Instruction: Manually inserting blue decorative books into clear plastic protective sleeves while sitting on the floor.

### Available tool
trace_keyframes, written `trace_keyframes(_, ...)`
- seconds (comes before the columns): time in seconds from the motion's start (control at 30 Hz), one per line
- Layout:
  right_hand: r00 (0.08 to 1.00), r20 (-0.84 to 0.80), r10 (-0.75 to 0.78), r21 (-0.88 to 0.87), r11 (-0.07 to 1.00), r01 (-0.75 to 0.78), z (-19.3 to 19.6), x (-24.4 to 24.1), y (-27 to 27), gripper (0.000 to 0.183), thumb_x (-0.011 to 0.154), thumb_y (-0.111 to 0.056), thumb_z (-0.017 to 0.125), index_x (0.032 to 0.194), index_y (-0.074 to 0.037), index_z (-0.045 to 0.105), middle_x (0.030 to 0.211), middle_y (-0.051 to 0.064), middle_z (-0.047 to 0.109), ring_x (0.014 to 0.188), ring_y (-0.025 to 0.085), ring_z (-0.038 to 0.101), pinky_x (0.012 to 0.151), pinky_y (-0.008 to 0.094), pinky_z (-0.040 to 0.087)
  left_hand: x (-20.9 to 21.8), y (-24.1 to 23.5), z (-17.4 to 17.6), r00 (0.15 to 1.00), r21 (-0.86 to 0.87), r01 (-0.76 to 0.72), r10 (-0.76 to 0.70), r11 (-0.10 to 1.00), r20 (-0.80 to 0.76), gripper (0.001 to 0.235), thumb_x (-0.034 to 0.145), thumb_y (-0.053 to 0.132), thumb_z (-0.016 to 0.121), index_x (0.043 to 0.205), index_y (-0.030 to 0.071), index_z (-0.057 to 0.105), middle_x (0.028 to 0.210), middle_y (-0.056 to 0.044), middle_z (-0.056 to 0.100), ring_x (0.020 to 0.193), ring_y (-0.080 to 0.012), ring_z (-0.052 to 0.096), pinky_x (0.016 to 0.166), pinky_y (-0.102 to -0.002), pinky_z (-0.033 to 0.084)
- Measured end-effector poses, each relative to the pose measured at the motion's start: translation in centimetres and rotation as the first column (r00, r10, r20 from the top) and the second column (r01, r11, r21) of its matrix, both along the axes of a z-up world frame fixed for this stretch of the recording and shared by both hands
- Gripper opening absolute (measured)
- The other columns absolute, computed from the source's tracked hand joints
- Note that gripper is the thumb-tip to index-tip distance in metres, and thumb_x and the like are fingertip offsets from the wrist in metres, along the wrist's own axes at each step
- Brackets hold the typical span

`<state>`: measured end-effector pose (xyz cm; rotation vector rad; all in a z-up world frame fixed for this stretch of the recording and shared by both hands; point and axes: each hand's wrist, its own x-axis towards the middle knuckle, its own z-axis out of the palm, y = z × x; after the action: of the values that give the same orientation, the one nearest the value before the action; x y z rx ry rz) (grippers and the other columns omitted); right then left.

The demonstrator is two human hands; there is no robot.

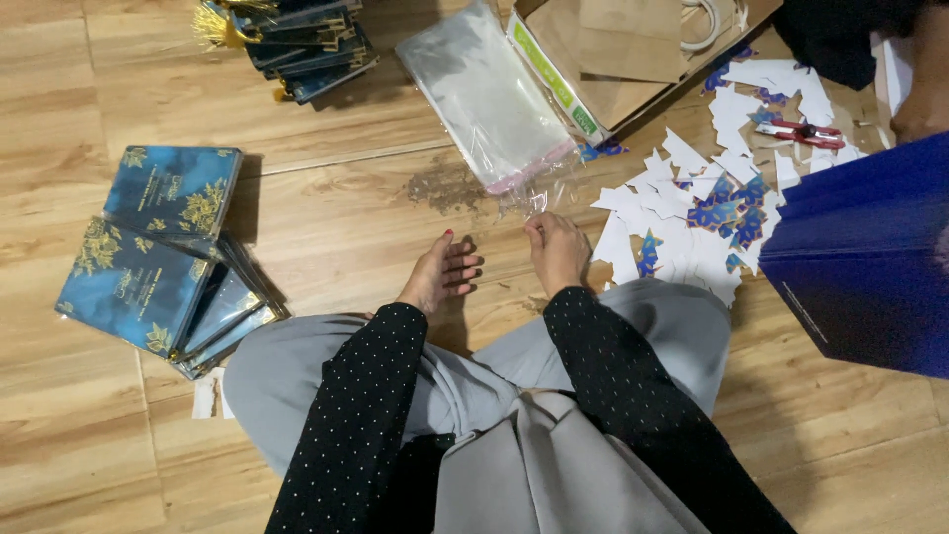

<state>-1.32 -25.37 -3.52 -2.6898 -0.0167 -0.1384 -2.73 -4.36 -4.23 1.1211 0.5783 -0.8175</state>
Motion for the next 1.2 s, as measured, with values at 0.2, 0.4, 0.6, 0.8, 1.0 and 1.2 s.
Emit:
trace_keyframes(0.2, 0.808, 0.202, 0.553, -0.175, 0.832, -0.526, 7.8, -9.5, 6.1, 0.02, 0.09, -0.028, 0.048, 0.075, -0.016, 0.056, 0.066, -0.001, 0.054, 0.067, 0.018, 0.055, 0.062, 0.03, 0.043, 0.7, 0.1, 9.1, 0.998, -0.137, -0.014, 0.006, 0.99, -0.065, 0.109, 0.062, 0.084, 0.034, 0.132, 0.0, 0.035, 0.123, -0.022, 0.05, 0.11, -0.0356, 0.051, 0.086, -0.049, 0.046)
trace_keyframes(0.4, 0.589, 0.138, 0.796, -0.033, 0.598, -0.801, 6.5, -12.3, 6.4, 0.017, 0.09, -0.019, 0.045, 0.077, -0.01, 0.052, 0.064, 0.003, 0.048, 0.068, 0.022, 0.052, 0.06, 0.03, 0.04, 1.7, 0.8, -3.0, 0.986, 0.034, -0.17, 0.17, 0.985, -0.001, 0.021, 0.074, 0.021, 0.069, 0.089, 0.01, 0.062, 0.074, -0.002, 0.067, 0.063, -0.0123, 0.065, 0.061, -0.026, 0.057)
trace_keyframes(0.6, 0.512, -0.221, 0.83, 0.806, 0.451, -0.383, 13.0, -8.4, 2.8, 0.002, 0.075, -0.013, 0.069, 0.072, -0.012, 0.068, 0.064, 0.005, 0.067, 0.067, 0.014, 0.061, 0.065, 0.029, 0.047, -0.8, 2.1, 5.4, 0.98, -0.42, -0.021, 0.102, 0.907, 0.172, 0.013, 0.079, 0.024, 0.064, 0.086, 0.014, 0.061, 0.053, 0.001, 0.043, 0.049, -0.01, 0.05, 0.053, -0.024, 0.053)
trace_keyframes(0.8, 0.889, -0.211, 0.406, 0.279, 0.897, -0.343, 5.6, -1.7, 1.6, 0.034, 0.091, -0.034, 0.046, 0.121, -0.02, 0.051, 0.119, 0.007, 0.055, 0.107, 0.029, 0.052, 0.089, 0.04, 0.04, 3.1, 7.6, 8.8, 0.726, -0.351, -0.533, 0.629, 0.77, 0.278, 0.017, 0.08, 0.024, 0.066, 0.094, 0.018, 0.058, 0.088, 0.002, 0.064, 0.084, -0.0119, 0.062, 0.077, -0.024, 0.052)
trace_keyframes(1.0, 0.849, -0.304, 0.432, -0.308, 0.799, -0.517, 1.4, 3.6, 4.1, 0.062, 0.089, -0.057, 0.033, 0.14, -0.022, 0.025, 0.146, 0.009, 0.019, 0.13, 0.031, 0.02, 0.106, 0.053, 0.01, 3.2, 13.1, 6.2, 0.461, -0.325, -0.818, 0.879, 0.475, 0.125, 0.022, 0.078, 0.019, 0.069, 0.097, 0.019, 0.059, 0.095, 0.003, 0.066, 0.091, -0.0124, 0.063, 0.086, -0.026, 0.051)
trace_keyframes(1.2, 0.969, -0.236, 0.07, 0.161, 0.987, -0.032, 3.9, 8.3, 2.2, 0.057, 0.09, -0.061, 0.038, 0.129, -0.02, 0.044, 0.128, 0.006, 0.042, 0.122, 0.028, 0.036, 0.1, 0.047, 0.027, 3.5, 13.5, 3.7, 0.308, -0.478, -0.844, 0.949, 0.243, -0.062, 0.018, 0.08, 0.017, 0.069, 0.097, 0.013, 0.064, 0.088, 0.001, 0.067, 0.087, -0.0128, 0.065, 0.083, -0.026, 0.054)
